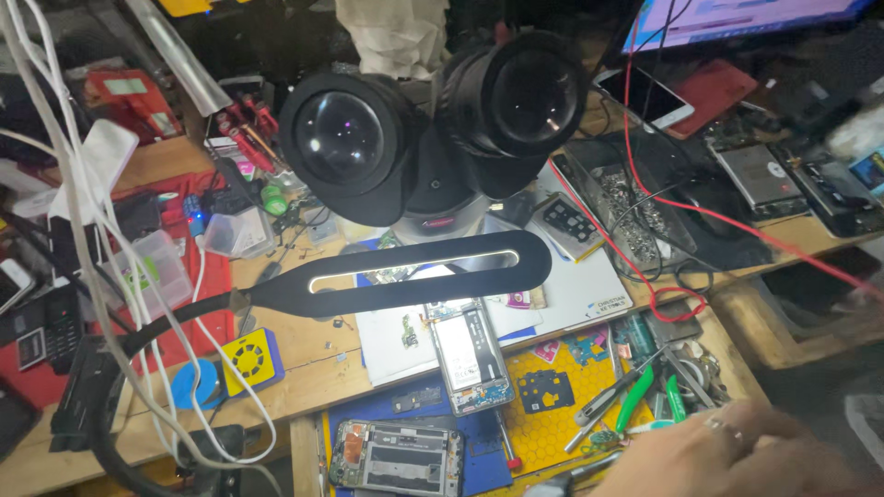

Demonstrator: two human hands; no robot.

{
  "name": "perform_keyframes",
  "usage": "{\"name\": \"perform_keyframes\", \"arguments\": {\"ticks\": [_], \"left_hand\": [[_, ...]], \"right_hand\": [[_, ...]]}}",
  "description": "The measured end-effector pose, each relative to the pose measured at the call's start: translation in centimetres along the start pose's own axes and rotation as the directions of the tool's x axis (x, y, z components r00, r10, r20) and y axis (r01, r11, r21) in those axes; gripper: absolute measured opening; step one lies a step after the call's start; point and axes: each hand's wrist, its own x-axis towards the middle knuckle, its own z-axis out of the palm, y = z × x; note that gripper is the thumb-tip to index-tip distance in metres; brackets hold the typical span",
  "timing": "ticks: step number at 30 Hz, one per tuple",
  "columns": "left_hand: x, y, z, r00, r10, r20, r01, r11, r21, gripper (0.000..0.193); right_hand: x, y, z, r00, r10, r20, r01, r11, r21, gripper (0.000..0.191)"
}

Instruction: The person handles a disassembled smartphone, connecting a red and a black wire to the device's internal components. They then use a multimeter to test the circuit while holding the phone steady with their other hand.

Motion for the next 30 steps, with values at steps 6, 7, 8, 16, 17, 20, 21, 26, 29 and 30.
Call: {"name": "perform_keyframes", "arguments": {"ticks": [6,7,8,16,17,20,21,26,29,30], "left_hand": [[-6.1,0.1,-6.1,0.976,0.205,-0.073,-0.133,0.826,0.548,0.02],[-6.9,0.3,-7.1,0.962,0.264,-0.069,-0.168,0.772,0.613,0.022],[-7.8,0.5,-7.9,0.957,0.285,-0.046,-0.178,0.71,0.682,0.027],[-11.2,1.4,-11.4,0.948,0.287,-0.138,-0.03,0.514,0.857,0.032],[-11.4,1.4,-11.7,0.944,0.297,-0.144,-0.02,0.488,0.873,0.033],[-11.7,1.1,-12.8,0.948,0.277,-0.158,0.008,0.476,0.879,0.034],[-11.7,1.1,-13.0,0.952,0.257,-0.164,0.019,0.486,0.874,0.034],[-11.0,0.5,-14.4,0.882,0.313,-0.352,0.109,0.593,0.798,0.033],[-10.4,-0.2,-14.8,0.833,0.307,-0.46,0.188,0.625,0.757,0.028],[-10.1,-0.6,-14.9,0.813,0.306,-0.496,0.21,0.64,0.739,0.025]], "right_hand": [[5.1,-1.1,-2.5,0.871,-0.45,0.199,0.483,0.857,-0.179,0.033],[6.0,-1.2,-2.1,0.824,-0.528,0.206,0.563,0.802,-0.199,0.032],[6.4,-1.5,-0.6,0.884,-0.45,0.131,0.468,0.849,-0.244,0.028],[9.3,-2.7,10.6,0.874,-0.47,-0.12,0.41,0.849,-0.333,0.028],[9.9,-2.8,11.5,0.862,-0.492,-0.12,0.433,0.84,-0.328,0.029],[11.4,-3.5,13.6,0.836,-0.535,-0.126,0.479,0.822,-0.308,0.032],[11.9,-3.7,13.9,0.827,-0.546,-0.133,0.49,0.817,-0.304,0.033],[14.7,-6.2,13.7,0.859,-0.484,-0.168,0.44,0.865,-0.243,0.038],[17.3,-8.9,13.7,0.821,-0.425,-0.381,0.368,0.904,-0.217,0.033],[18.2,-9.9,13.7,0.751,-0.432,-0.499,0.354,0.902,-0.247,0.028]]}}
